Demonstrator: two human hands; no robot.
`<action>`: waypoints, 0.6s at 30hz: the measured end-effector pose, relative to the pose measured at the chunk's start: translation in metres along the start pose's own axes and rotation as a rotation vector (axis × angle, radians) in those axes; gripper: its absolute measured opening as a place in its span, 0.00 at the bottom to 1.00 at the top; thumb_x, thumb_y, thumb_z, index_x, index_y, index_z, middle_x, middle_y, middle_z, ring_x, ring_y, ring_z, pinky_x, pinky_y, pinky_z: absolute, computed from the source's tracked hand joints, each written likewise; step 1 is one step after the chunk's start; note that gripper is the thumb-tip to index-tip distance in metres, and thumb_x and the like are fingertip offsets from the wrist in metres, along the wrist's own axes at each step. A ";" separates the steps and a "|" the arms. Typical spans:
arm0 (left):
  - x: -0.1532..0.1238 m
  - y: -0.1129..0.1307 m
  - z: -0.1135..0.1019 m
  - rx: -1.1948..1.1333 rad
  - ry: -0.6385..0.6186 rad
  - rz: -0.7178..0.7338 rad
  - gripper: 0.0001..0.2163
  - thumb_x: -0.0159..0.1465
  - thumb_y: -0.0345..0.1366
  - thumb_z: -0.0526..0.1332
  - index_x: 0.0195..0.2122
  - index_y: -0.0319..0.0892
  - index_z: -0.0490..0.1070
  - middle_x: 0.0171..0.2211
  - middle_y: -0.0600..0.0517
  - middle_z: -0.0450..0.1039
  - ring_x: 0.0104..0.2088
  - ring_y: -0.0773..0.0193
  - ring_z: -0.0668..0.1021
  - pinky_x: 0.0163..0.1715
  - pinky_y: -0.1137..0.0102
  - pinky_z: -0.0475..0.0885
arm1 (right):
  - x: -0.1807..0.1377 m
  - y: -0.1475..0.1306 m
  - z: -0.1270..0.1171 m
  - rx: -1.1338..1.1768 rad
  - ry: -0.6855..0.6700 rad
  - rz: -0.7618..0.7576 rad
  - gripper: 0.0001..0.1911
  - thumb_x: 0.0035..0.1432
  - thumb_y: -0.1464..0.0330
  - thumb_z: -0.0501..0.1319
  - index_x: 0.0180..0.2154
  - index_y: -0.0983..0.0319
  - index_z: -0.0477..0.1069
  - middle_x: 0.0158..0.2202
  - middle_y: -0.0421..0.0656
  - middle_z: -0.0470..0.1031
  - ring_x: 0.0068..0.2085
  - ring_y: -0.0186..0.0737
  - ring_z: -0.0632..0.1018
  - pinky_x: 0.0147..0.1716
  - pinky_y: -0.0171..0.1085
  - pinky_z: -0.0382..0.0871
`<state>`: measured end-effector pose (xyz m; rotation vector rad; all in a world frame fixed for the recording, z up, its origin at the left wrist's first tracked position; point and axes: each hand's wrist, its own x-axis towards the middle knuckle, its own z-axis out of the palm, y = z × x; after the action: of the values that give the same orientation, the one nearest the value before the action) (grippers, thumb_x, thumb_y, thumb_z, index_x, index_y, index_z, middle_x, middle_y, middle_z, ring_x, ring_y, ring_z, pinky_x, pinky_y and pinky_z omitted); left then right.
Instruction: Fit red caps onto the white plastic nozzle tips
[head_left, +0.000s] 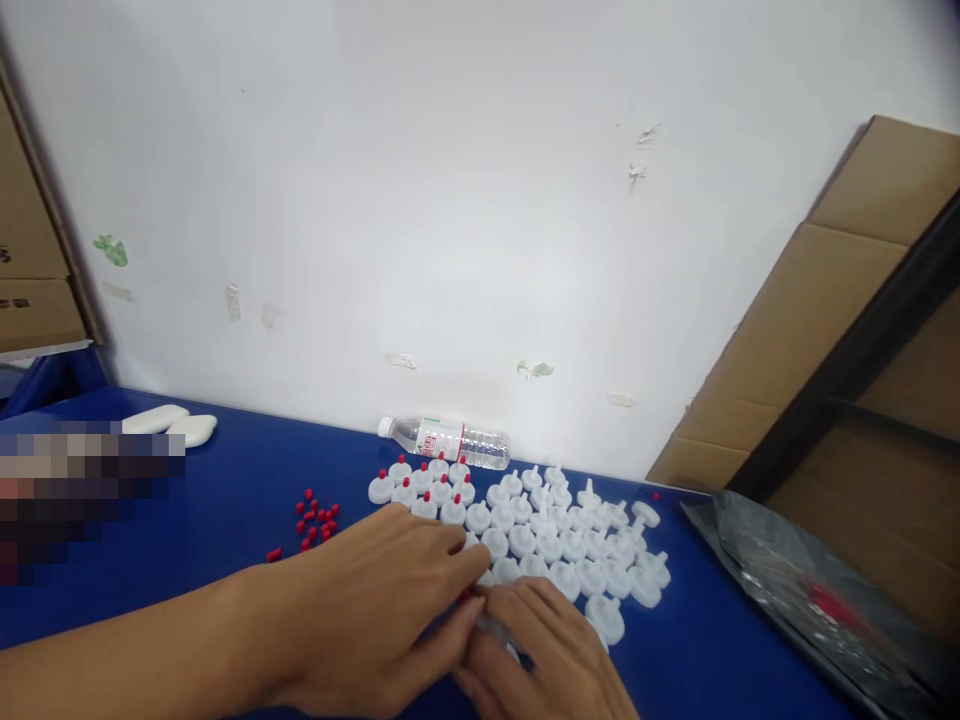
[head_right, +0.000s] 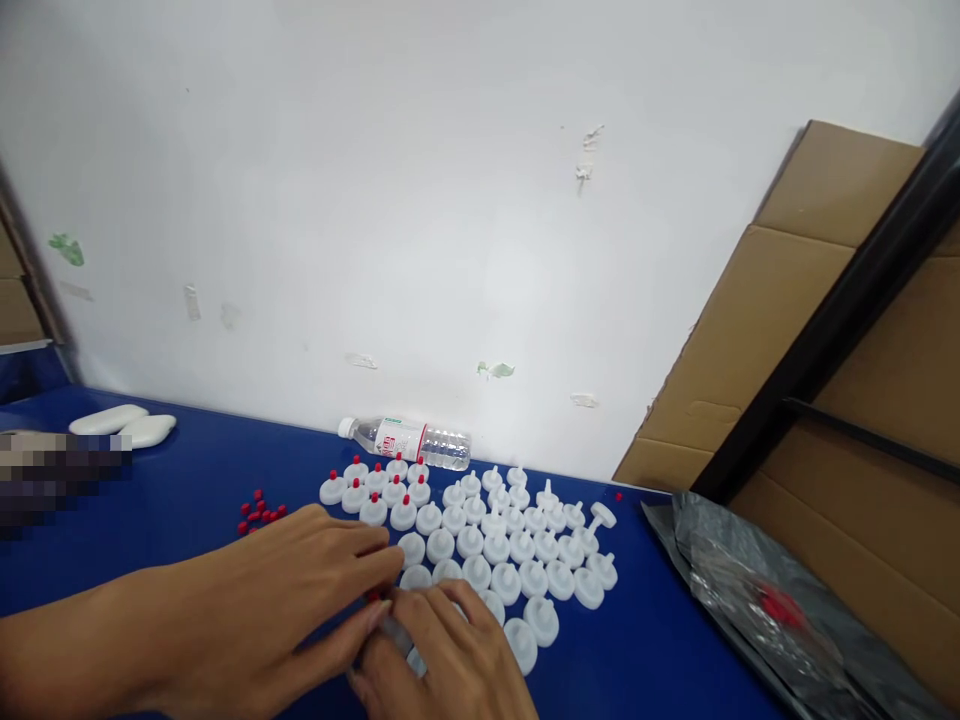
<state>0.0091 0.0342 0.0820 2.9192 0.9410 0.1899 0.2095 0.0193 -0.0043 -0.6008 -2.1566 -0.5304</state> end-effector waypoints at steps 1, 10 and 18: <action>0.000 0.000 0.000 0.000 -0.011 0.031 0.07 0.73 0.34 0.52 0.39 0.45 0.68 0.35 0.52 0.76 0.33 0.58 0.79 0.32 0.63 0.67 | 0.000 0.000 -0.001 -0.003 0.004 -0.005 0.10 0.71 0.72 0.58 0.35 0.60 0.75 0.28 0.40 0.75 0.29 0.33 0.78 0.33 0.32 0.74; -0.004 0.004 -0.022 -0.034 -0.162 0.093 0.07 0.70 0.29 0.57 0.35 0.46 0.69 0.32 0.53 0.79 0.28 0.59 0.80 0.26 0.63 0.64 | 0.002 0.000 -0.003 0.019 0.030 -0.048 0.08 0.71 0.70 0.61 0.40 0.56 0.80 0.33 0.37 0.82 0.32 0.31 0.82 0.49 0.35 0.76; -0.011 -0.017 -0.056 -0.333 -0.083 0.116 0.16 0.75 0.34 0.49 0.27 0.45 0.57 0.24 0.56 0.67 0.23 0.66 0.67 0.24 0.68 0.60 | 0.003 -0.007 -0.013 -0.163 0.079 -0.049 0.09 0.67 0.72 0.66 0.41 0.51 0.82 0.40 0.33 0.85 0.37 0.31 0.85 0.59 0.37 0.72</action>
<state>-0.0179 0.0431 0.1344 2.6514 0.6566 0.2076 0.2121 0.0073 0.0048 -0.6065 -2.0707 -0.7495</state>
